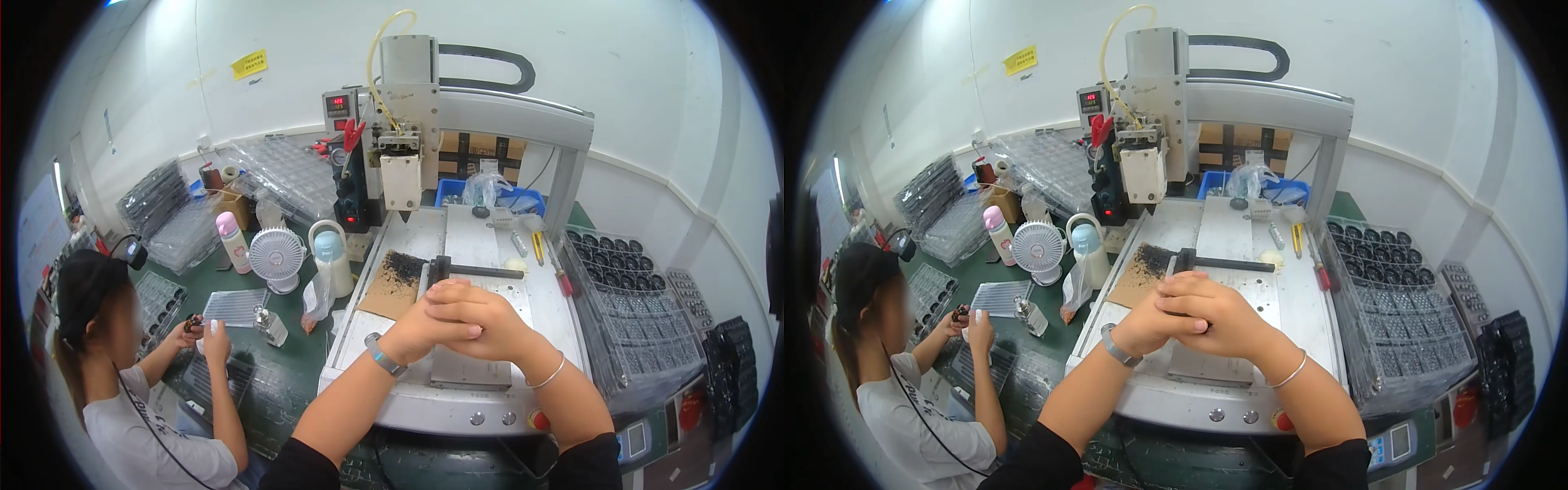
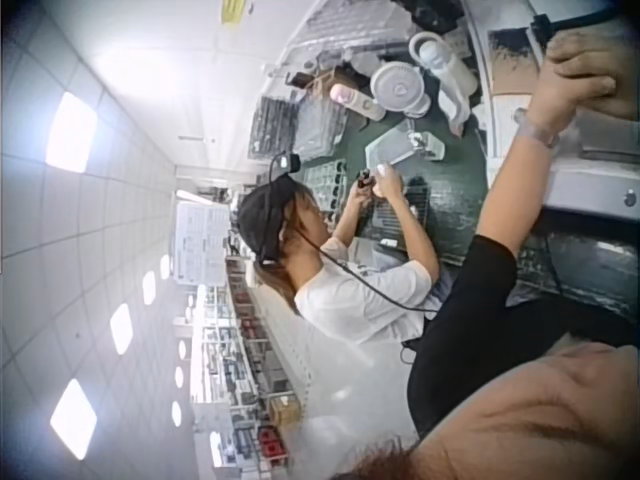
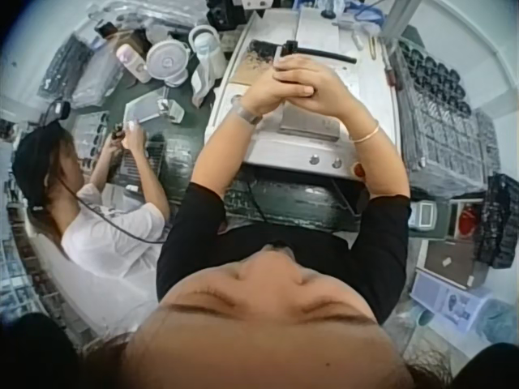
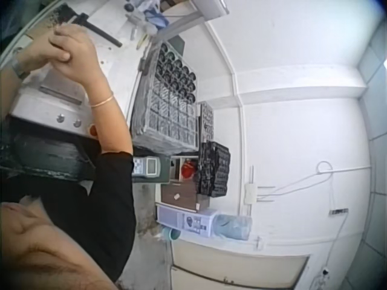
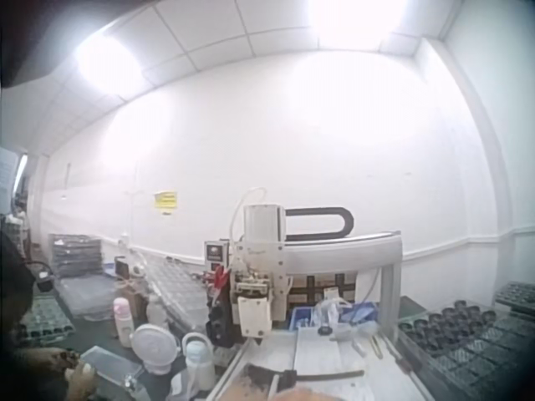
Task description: Assembling small electronic components using an assembly fixture and a manual press.
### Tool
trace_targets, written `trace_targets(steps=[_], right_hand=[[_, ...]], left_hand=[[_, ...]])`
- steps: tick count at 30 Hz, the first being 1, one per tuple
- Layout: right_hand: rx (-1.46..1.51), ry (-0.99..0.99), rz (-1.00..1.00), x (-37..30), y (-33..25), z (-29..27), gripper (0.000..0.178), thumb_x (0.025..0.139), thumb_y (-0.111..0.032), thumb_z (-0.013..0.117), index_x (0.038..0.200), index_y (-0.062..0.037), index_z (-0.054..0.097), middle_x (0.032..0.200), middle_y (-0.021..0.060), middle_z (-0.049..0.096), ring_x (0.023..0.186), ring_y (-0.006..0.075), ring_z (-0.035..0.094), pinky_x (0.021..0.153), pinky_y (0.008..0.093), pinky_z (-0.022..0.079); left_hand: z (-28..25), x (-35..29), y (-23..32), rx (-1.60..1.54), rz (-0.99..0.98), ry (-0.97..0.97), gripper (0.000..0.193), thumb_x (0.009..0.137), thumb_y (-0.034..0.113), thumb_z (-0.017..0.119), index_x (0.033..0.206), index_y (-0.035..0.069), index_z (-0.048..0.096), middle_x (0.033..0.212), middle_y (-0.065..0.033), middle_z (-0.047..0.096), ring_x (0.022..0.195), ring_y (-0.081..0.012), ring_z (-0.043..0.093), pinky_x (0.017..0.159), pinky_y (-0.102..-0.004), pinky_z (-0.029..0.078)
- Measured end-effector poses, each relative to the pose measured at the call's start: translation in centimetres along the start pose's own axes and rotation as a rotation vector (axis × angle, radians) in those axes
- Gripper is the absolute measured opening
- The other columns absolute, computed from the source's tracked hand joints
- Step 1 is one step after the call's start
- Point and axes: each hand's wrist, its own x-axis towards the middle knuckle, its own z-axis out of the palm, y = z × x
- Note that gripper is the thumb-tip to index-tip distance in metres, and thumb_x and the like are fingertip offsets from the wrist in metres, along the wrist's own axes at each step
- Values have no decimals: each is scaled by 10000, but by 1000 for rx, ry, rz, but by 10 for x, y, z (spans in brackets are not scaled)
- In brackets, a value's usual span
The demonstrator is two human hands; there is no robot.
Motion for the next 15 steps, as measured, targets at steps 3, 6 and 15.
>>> trace_targets(steps=[3, 6, 15], right_hand=[[59, -7, -23, -1, 2, -5, 377, 624, -45, 735, 990, -37, 650, 1086, 127, 614, 1031, 287, 584, 917, 369, 455], [117, -7, -3, 0, -1, -6, 374, 623, -40, 728, 989, -36, 652, 1077, 129, 617, 1027, 293, 585, 916, 363, 457], [-73, 24, -92, 6, -8, 0, 502, 572, -82, 799, 1027, -30, 594, 1025, 139, 589, 959, 319, 588, 822, 369, 496]], left_hand=[[5, -1, 4, -17, -15, 0, 725, 641, -18, 736, 1270, 34, 379, 1127, -56, 510, 1059, -152, 500, 912, -291, 417], [2, 0, 4, -36, -26, -31, 745, 631, -34, 726, 1280, 32, 365, 1126, -56, 502, 1053, -148, 501, 913, -292, 416], [-3, -3, 10, -134, 3, -60, 691, 657, -94, 645, 1280, 35, 377, 1114, -71, 507, 1008, -156, 543, 834, -284, 482]])
